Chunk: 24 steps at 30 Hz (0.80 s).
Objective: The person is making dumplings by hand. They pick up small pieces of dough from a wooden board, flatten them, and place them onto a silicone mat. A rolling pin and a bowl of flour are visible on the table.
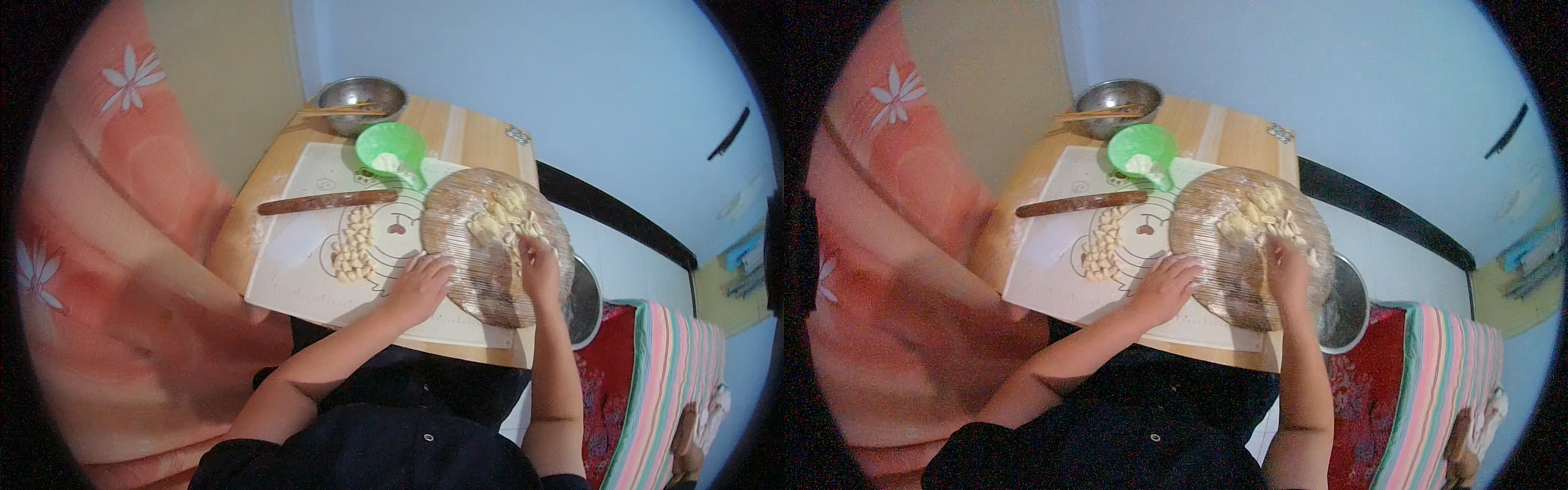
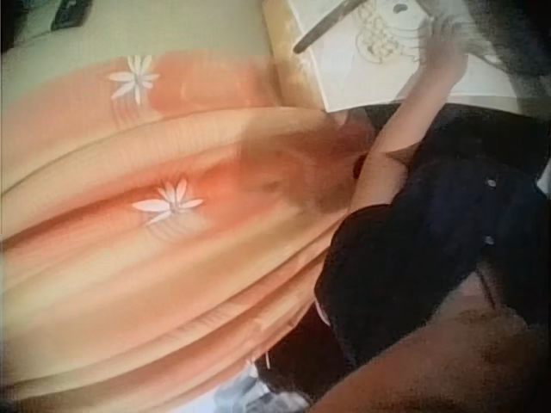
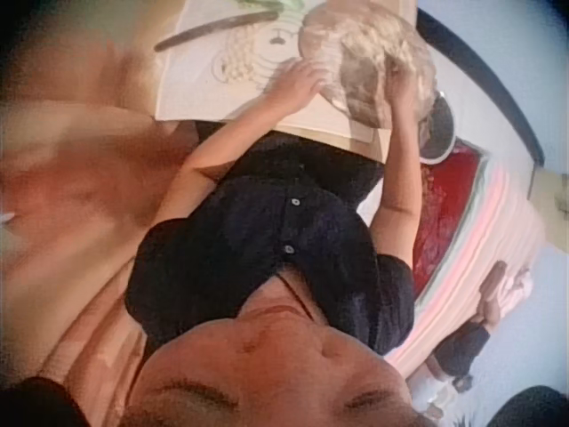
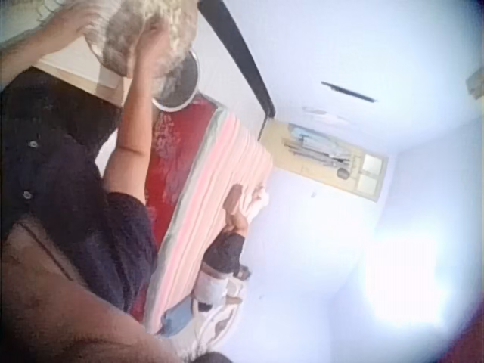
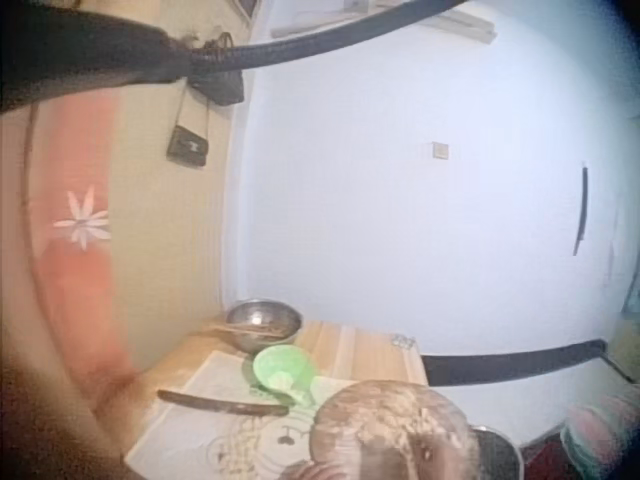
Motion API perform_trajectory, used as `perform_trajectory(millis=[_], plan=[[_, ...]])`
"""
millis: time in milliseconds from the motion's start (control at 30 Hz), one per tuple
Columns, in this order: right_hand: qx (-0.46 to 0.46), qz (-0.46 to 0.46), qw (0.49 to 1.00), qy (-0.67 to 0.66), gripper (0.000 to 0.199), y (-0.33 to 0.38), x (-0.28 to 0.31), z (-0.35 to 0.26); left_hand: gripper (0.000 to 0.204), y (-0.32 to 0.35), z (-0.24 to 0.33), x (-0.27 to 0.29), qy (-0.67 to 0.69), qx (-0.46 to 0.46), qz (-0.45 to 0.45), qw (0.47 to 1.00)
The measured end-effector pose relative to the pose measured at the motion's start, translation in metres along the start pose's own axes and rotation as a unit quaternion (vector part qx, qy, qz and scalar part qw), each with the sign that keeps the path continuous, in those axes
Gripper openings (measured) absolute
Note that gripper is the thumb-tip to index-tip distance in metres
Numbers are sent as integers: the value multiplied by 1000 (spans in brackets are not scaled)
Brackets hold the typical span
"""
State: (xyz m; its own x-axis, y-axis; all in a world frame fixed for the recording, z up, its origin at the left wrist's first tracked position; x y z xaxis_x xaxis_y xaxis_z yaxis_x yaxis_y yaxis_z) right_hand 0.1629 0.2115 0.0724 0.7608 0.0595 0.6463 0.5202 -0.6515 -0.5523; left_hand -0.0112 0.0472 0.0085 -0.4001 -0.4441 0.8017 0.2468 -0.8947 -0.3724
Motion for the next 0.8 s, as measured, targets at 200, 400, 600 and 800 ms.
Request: perform_trajectory(millis=[200,400,600,800], plan=[[109,-91,988,67,25,80,-28,-59,28,4,-22,68,3,55,55,997],[112,-112,982,99,31,89,-34,-67,20,-3,-78,103,-189,128,110,968],[127,-118,982,74,35,93,-35,-62,23,-20,-62,83,-260,73,37,962],[99,-144,984,38,33,98,-22,-63,20,-26,-49,74,-245,40,35,968]])
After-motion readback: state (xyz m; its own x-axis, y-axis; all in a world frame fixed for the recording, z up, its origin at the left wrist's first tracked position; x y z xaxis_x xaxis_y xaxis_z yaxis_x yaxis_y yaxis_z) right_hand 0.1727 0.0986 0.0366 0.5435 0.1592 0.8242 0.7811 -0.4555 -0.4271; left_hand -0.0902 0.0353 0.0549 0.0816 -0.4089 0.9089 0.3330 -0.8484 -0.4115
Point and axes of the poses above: each hand's wrist, its own y-axis away from the middle knuckle, its own x-axis out of the back of the hand, z = x × y, the point moved 5 cm from there along -y, towards the middle knuckle, and after that the axes turned 12 degrees about x, right-handed, at the moved point
